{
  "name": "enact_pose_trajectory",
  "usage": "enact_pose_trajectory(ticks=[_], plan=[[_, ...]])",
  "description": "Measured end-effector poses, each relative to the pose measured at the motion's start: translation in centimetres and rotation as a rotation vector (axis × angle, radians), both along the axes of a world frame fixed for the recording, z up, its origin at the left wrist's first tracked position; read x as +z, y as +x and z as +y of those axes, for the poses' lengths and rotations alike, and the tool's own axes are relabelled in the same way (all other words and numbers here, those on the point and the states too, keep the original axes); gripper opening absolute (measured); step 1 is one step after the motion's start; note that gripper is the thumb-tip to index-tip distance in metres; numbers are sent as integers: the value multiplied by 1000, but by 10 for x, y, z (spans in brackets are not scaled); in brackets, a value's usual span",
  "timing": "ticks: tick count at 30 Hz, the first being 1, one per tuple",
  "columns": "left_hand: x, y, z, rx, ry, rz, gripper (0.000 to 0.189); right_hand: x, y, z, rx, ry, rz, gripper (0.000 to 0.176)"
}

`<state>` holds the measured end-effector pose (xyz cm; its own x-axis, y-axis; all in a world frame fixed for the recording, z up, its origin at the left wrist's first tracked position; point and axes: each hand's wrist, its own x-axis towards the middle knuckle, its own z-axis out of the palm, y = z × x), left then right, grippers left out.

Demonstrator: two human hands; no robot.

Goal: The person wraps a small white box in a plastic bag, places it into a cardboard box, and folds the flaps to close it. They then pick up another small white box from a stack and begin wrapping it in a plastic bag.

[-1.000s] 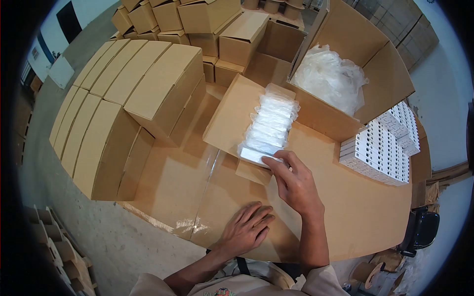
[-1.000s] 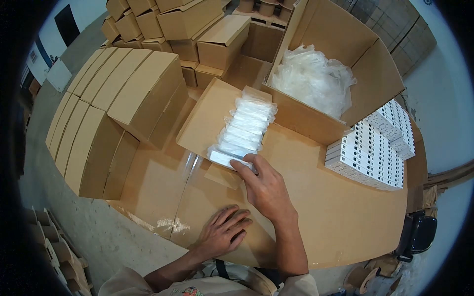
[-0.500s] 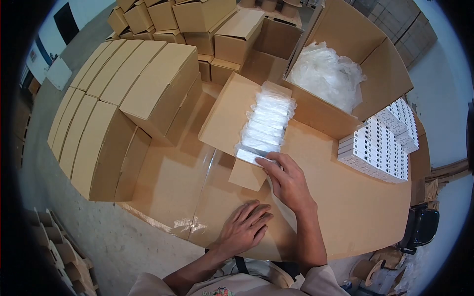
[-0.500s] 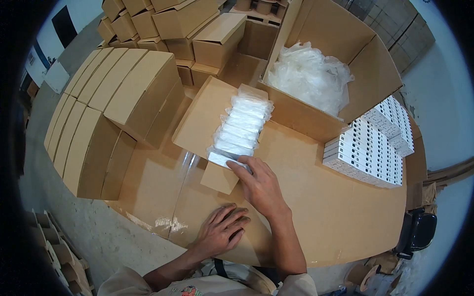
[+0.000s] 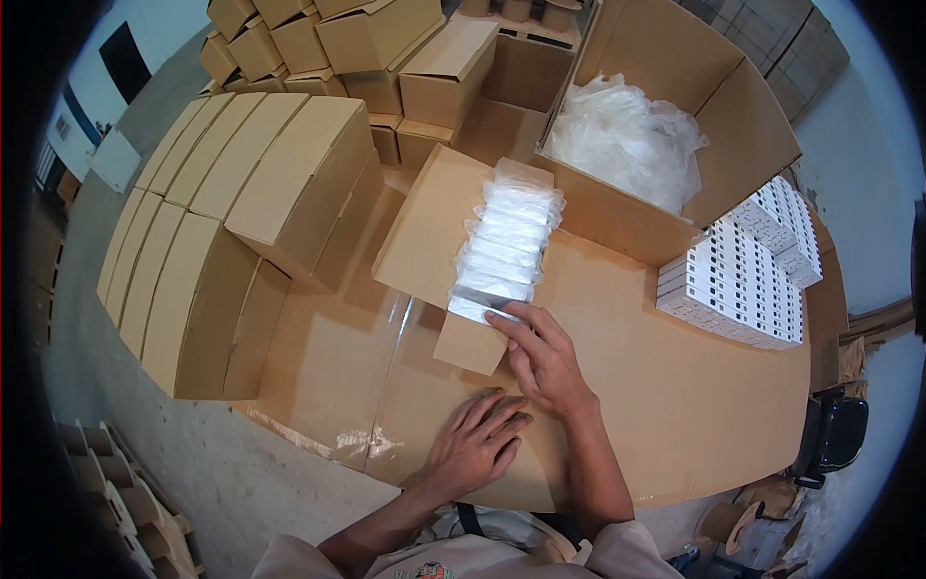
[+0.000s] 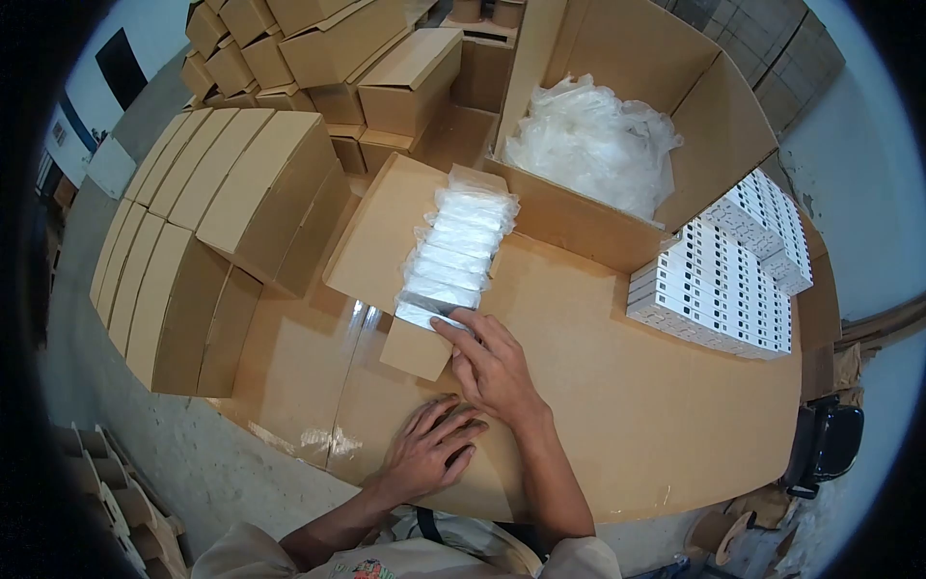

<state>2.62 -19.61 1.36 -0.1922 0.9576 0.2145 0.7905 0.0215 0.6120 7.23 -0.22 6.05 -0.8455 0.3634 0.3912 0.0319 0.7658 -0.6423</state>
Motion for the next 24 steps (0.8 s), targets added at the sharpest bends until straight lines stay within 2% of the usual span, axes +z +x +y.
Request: enact_pose_trajectory(ticks=[5,11,17,21,24], plan=[[5,-2,14,-1,22,-19,34,-8,5,-1,7,50,27,47],[-13,1,28,16,14,50,31,-7,20,1,68,157,-114,63],[-19,1,53,15,-119,105,46,-3,51,4,91,192,-219,68],[-12,0,90,-1,33,121,45,1,85,18,39,172,-207,64],[-12,0,129,-26,119,36,45,-5,121,36,-50,189,-227,48]])
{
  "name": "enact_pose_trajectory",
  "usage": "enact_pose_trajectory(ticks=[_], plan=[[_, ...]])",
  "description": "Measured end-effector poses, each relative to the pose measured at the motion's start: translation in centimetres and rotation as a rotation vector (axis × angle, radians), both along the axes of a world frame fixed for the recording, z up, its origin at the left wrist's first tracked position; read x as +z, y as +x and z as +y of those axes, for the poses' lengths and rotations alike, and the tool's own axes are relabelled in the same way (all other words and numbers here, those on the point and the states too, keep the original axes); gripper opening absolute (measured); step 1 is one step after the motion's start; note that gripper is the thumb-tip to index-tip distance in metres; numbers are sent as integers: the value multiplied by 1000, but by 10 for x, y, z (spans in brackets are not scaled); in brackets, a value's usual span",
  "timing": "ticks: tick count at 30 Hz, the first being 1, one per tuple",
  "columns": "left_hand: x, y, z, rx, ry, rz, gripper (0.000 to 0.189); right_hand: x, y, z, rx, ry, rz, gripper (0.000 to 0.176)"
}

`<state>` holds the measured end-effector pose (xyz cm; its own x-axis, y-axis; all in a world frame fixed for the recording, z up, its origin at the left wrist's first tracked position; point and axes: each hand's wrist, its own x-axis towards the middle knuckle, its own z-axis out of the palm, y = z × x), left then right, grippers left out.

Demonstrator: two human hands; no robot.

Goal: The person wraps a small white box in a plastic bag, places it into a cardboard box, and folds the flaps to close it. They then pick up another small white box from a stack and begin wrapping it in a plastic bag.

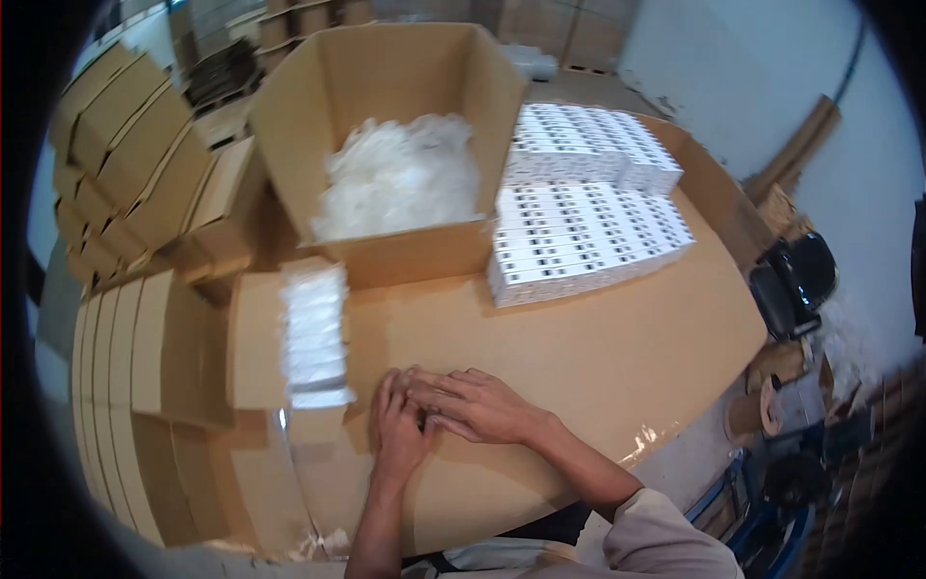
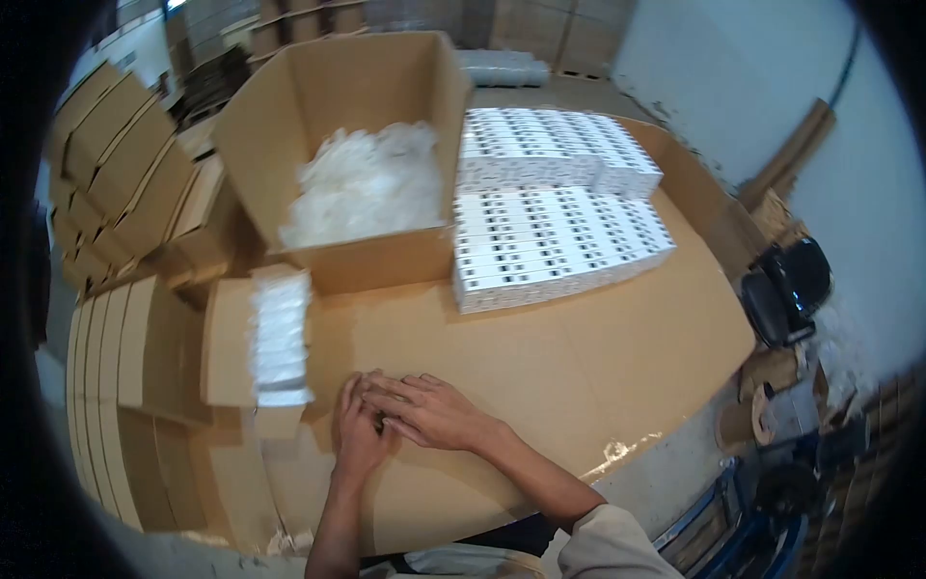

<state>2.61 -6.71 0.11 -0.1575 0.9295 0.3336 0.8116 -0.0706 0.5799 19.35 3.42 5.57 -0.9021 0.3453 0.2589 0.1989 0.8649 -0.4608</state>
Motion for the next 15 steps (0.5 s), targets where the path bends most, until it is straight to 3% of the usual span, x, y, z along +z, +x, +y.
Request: enact_pose_trajectory(ticks=[3,6,9,11,15], plan=[[18,3,36,25,-19,26,41,15,44,31,-56,98,0,33],[10,2,72,70,8,30,41,34,92,68,-201,29,57,26],[6,-3,108,127,16,51,43,49,140,107,-392,106,78,30],[-4,-8,124,157,15,48,46,57,169,134,-545,28,143,31],[-3,-15,127,92,-75,46,55,74,211,196,-763,55,231,40]])
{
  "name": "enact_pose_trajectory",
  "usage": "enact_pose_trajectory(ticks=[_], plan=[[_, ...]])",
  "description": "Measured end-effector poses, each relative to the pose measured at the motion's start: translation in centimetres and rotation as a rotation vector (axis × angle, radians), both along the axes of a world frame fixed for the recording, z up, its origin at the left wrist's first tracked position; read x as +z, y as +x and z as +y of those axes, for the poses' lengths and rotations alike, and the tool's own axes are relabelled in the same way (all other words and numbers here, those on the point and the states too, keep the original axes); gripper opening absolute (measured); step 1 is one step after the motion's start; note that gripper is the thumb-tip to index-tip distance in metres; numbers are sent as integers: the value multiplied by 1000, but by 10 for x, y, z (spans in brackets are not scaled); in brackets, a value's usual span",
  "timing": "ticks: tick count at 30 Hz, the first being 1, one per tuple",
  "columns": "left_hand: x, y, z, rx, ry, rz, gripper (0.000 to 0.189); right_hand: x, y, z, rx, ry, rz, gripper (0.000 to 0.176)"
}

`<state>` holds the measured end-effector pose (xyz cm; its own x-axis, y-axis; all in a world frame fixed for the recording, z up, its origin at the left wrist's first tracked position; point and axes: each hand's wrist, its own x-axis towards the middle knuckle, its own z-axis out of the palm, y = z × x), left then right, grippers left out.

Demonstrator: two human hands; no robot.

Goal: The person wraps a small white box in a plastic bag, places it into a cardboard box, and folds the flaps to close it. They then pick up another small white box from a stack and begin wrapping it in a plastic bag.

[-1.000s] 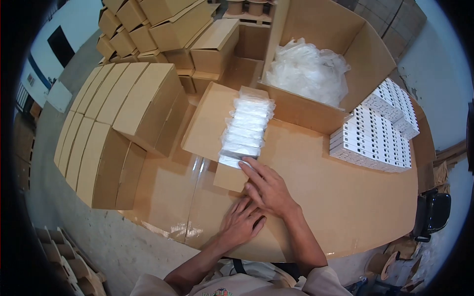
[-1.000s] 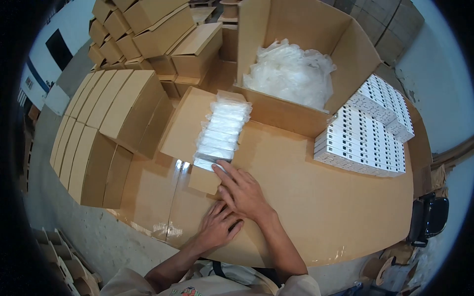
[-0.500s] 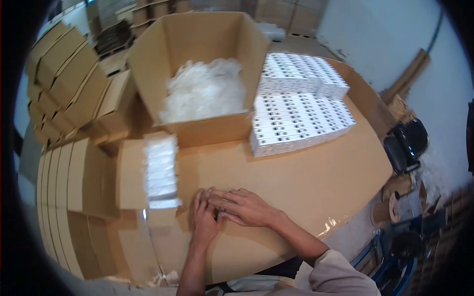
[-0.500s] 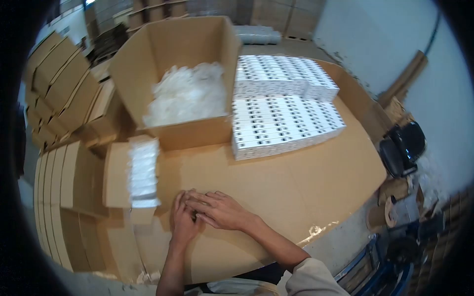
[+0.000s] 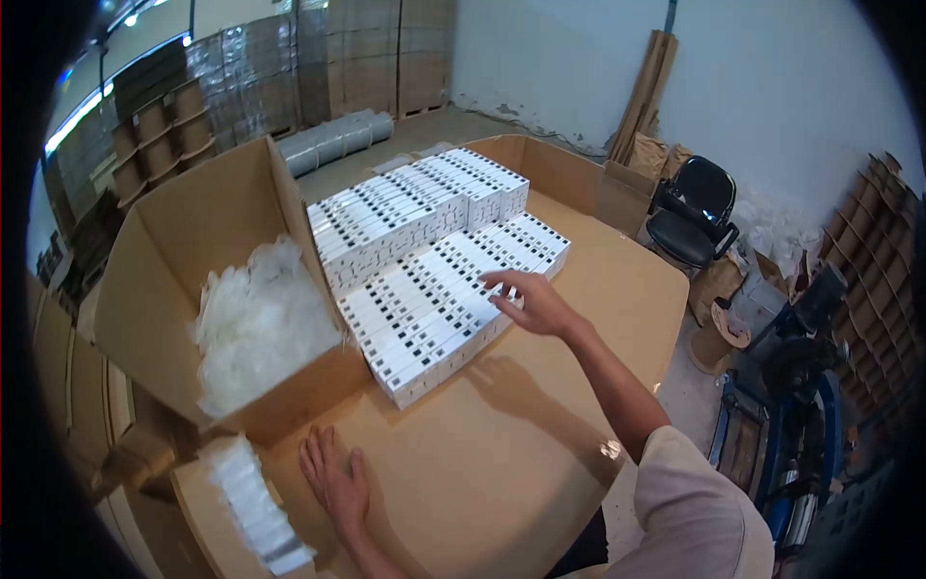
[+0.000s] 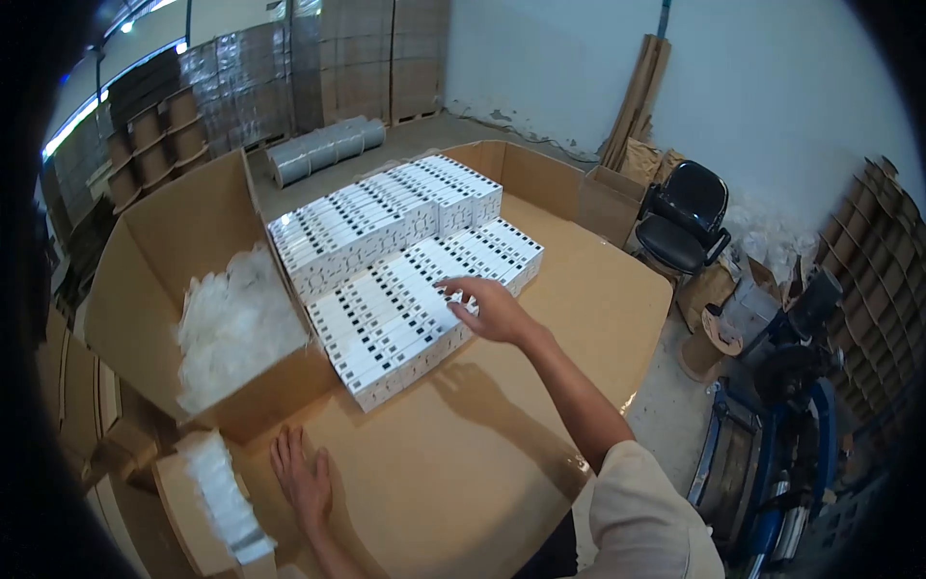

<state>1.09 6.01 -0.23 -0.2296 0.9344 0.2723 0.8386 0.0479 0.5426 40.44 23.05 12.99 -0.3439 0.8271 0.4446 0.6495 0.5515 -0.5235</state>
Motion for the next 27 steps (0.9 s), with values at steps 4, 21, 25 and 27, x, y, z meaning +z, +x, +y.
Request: enact_pose_trajectory(ticks=[4,21,25,27], plan=[[4,-5,-1,-58,-86,5,63,-6,31,82,-226,-36,-95,63],[19,-4,-4,-167,-184,178,68,-36,28,195,-495,91,-53,63],[21,-5,-4,-188,-155,174,68,-37,32,196,-481,173,-11,56],[23,-6,-4,-196,-153,175,68,-36,34,198,-489,157,6,53]])
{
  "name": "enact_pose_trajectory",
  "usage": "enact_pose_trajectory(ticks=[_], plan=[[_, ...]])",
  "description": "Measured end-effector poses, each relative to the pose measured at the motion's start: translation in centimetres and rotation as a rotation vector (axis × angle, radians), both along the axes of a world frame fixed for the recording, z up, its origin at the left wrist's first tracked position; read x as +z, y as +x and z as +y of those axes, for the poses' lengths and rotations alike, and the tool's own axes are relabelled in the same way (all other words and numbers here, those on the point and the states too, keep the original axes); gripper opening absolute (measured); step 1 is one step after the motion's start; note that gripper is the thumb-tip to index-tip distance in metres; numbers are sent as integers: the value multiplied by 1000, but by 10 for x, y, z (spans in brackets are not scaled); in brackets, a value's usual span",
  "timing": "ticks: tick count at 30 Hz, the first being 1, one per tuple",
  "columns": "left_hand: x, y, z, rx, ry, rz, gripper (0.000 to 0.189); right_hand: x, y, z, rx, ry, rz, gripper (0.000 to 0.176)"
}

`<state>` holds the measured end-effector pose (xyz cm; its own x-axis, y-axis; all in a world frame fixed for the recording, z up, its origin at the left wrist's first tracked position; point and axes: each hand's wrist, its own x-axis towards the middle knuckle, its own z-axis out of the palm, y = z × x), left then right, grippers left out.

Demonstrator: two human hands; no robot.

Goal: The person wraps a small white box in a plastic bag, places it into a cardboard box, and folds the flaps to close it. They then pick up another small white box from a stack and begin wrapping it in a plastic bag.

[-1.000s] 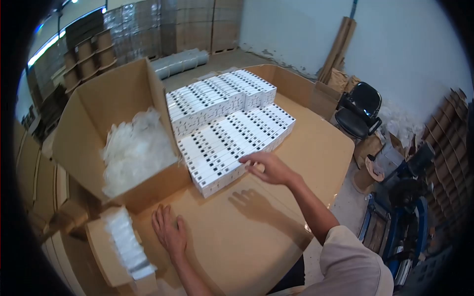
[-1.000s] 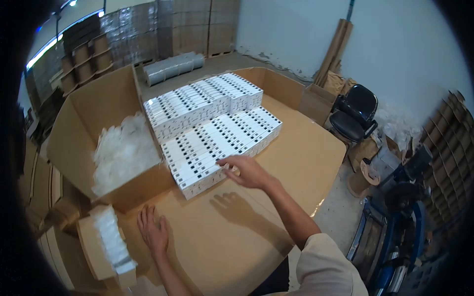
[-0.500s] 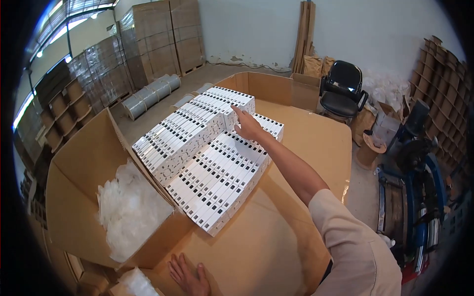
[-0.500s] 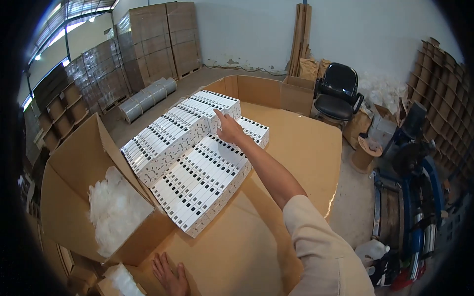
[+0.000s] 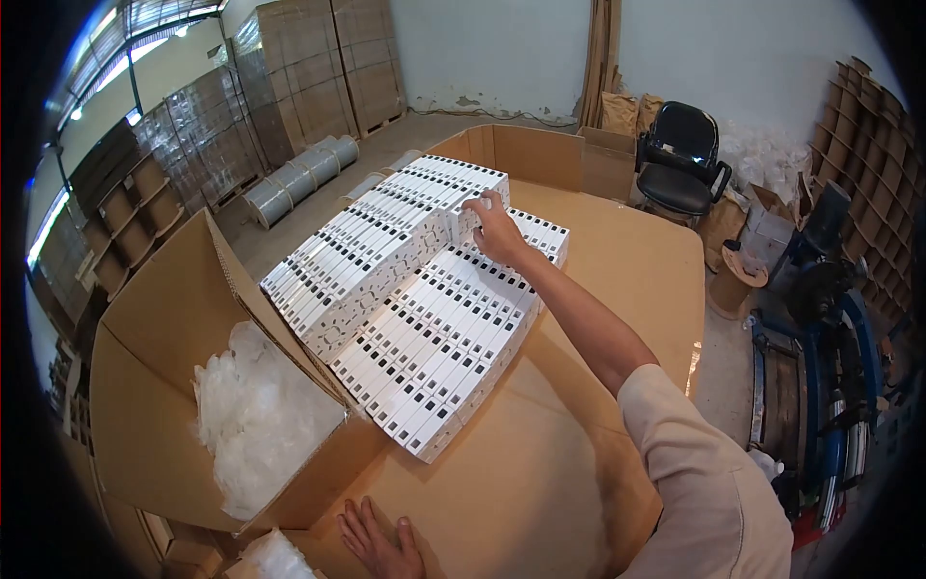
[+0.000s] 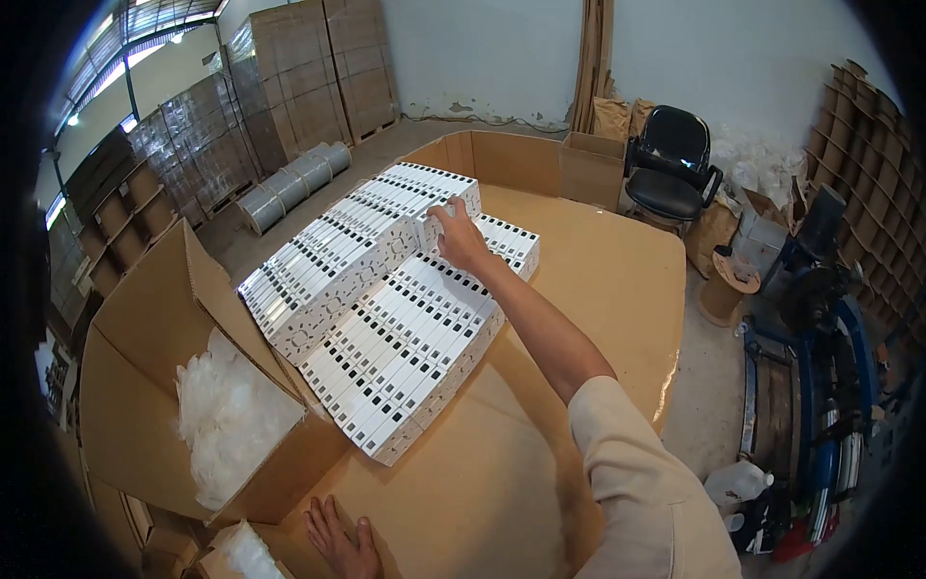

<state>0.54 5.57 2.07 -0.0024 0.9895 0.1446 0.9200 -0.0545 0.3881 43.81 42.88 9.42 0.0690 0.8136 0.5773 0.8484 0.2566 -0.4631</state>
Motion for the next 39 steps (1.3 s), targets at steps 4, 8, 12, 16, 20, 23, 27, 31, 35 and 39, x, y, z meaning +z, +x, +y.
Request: enact_pose_trajectory(ticks=[4,8,12,16,20,23,27,31,35,39], plan=[[3,4,-1,18,-16,-12,68,-3,4,6,-17,56,-73,49],[5,1,1,0,-35,33,68,-9,13,19,-2,128,-125,49],[-10,1,1,57,-39,-29,68,-8,18,17,-17,156,-85,47],[4,3,0,18,-34,-26,69,-8,27,12,-40,108,-183,42],[-11,-1,1,23,-15,-28,72,-7,32,-3,-80,179,-305,40],[-2,9,0,105,-64,-101,68,-1,33,-16,-110,254,-386,39],[-12,3,0,112,-52,-125,68,11,33,-44,-94,191,-432,38],[-5,8,0,137,-59,-149,66,18,22,-82,-61,155,-340,39],[-7,6,-2,134,-55,-142,65,36,-4,-131,-35,19,-155,39],[-10,6,-3,128,-29,-144,65,30,-23,-169,46,125,-92,39]])
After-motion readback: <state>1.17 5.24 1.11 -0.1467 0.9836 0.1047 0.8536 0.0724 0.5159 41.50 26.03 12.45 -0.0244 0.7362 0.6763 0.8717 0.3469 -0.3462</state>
